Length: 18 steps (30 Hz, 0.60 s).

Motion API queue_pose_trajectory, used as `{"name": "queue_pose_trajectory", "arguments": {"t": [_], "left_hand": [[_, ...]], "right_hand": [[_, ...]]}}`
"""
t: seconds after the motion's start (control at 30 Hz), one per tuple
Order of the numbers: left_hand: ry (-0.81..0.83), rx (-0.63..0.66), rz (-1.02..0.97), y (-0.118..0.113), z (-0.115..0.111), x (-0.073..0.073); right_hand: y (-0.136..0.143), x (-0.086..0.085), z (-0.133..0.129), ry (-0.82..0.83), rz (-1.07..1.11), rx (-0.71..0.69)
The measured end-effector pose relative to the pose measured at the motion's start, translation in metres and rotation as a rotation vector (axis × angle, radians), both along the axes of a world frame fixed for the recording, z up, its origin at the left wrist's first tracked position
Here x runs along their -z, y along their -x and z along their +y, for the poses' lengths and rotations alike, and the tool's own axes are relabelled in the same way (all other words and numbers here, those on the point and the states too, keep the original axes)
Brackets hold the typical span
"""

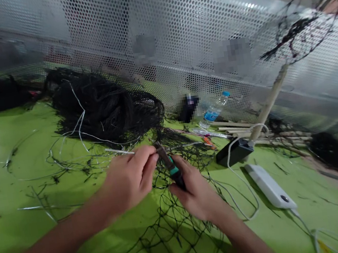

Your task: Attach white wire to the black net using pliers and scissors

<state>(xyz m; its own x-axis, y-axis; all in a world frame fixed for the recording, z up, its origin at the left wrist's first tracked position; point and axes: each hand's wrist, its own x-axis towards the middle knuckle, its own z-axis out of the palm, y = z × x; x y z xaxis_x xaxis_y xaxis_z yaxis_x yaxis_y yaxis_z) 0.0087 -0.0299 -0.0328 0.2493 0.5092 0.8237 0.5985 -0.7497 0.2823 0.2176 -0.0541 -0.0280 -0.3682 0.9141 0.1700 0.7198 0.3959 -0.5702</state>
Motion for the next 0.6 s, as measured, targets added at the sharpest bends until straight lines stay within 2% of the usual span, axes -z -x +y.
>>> {"name": "queue_pose_trajectory", "arguments": {"t": [0.2,0.3,0.43,0.53,0.6], "left_hand": [[-0.045,0.066,0.051,-0.002,-0.014,-0.001],[-0.074,0.102,0.044,-0.003,-0.018,-0.001],[-0.080,0.097,0.055,-0.001,-0.018,-0.001],[-0.078,0.045,0.077,0.000,-0.013,0.000],[-0.087,0.055,0.063,0.001,-0.008,0.003]], "right_hand": [[-0.014,0.045,-0.004,-0.327,-0.084,0.038],[-0.016,0.060,-0.003,-0.436,-0.113,0.047],[-0.013,0.063,-0.003,-0.512,-0.077,0.066],[-0.010,0.056,-0.004,-0.436,-0.039,0.094],[-0.009,0.051,-0.003,-0.379,0.012,0.128]]}}
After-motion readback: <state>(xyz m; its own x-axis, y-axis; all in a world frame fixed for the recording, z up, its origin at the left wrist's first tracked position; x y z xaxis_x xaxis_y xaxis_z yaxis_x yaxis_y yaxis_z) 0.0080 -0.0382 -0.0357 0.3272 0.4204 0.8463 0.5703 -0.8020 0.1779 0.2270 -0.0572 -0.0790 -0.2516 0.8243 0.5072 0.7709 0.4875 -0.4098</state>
